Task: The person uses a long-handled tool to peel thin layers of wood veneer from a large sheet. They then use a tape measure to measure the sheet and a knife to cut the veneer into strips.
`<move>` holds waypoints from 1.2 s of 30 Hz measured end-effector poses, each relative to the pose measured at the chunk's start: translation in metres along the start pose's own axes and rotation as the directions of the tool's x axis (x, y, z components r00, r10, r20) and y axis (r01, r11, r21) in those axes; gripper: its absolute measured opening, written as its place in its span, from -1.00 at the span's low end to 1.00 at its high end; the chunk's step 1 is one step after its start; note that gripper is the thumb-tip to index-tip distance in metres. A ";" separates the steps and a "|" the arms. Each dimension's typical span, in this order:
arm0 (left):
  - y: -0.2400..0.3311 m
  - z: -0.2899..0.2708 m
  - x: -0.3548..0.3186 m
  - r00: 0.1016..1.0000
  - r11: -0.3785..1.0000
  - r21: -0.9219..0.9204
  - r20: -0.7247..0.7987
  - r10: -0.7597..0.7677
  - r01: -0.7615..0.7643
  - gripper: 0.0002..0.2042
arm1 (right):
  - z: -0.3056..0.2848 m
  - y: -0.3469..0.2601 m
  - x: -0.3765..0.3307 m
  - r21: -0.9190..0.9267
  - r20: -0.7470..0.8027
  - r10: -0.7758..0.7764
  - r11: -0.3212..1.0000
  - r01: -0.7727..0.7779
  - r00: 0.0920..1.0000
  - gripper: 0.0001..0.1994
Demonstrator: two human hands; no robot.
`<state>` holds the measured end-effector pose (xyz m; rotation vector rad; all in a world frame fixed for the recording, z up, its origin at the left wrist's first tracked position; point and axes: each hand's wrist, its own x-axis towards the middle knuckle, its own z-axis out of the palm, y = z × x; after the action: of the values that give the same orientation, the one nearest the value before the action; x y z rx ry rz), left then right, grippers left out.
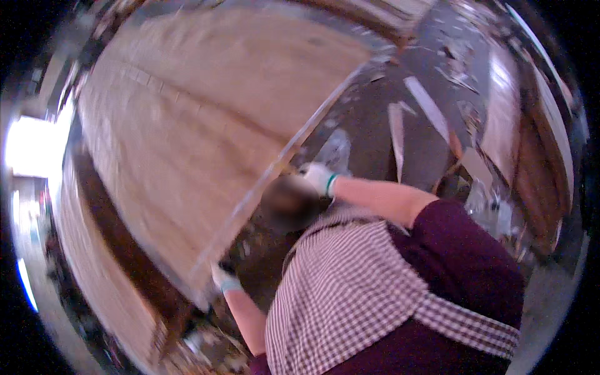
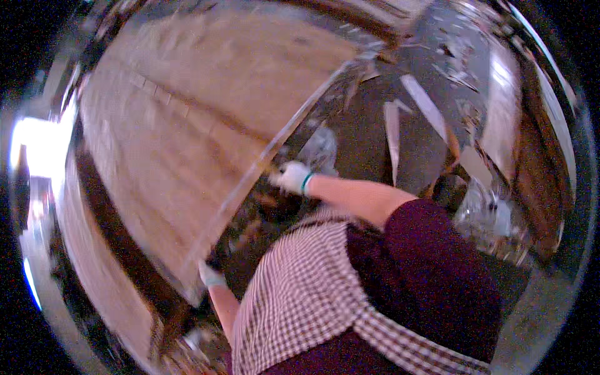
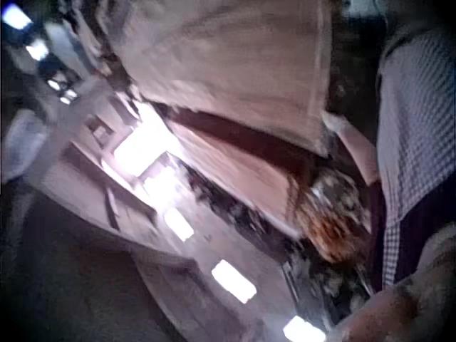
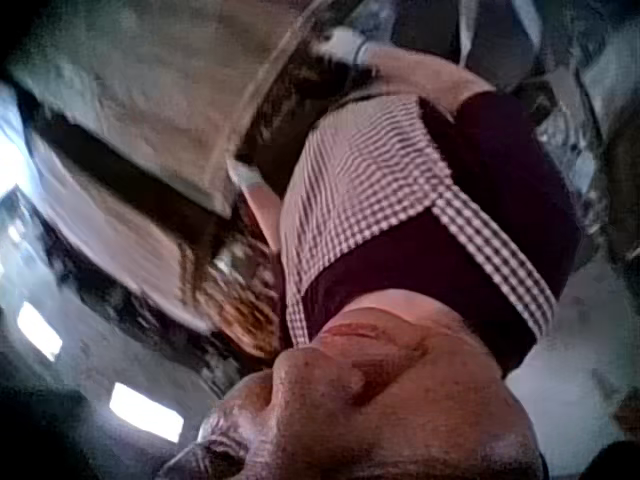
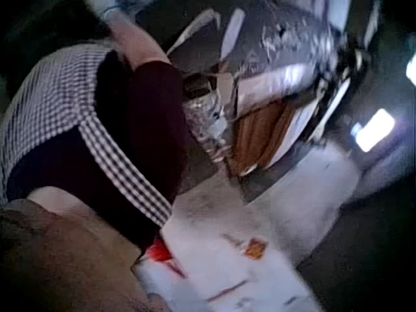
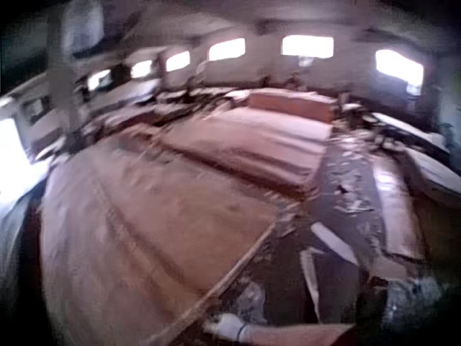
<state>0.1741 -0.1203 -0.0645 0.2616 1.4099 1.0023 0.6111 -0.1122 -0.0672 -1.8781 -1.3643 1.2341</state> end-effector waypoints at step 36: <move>-0.012 -0.052 -0.034 0.942 0.953 0.300 0.326 -0.079 -0.024 -0.64 | 0.177 -0.236 -0.038 -0.227 0.345 -0.379 0.854 0.468 0.859 -0.68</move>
<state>0.1382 -0.1717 -0.0596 0.6084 1.2430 0.6764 0.3422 -0.0796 0.0559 -1.4803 -2.1044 1.1387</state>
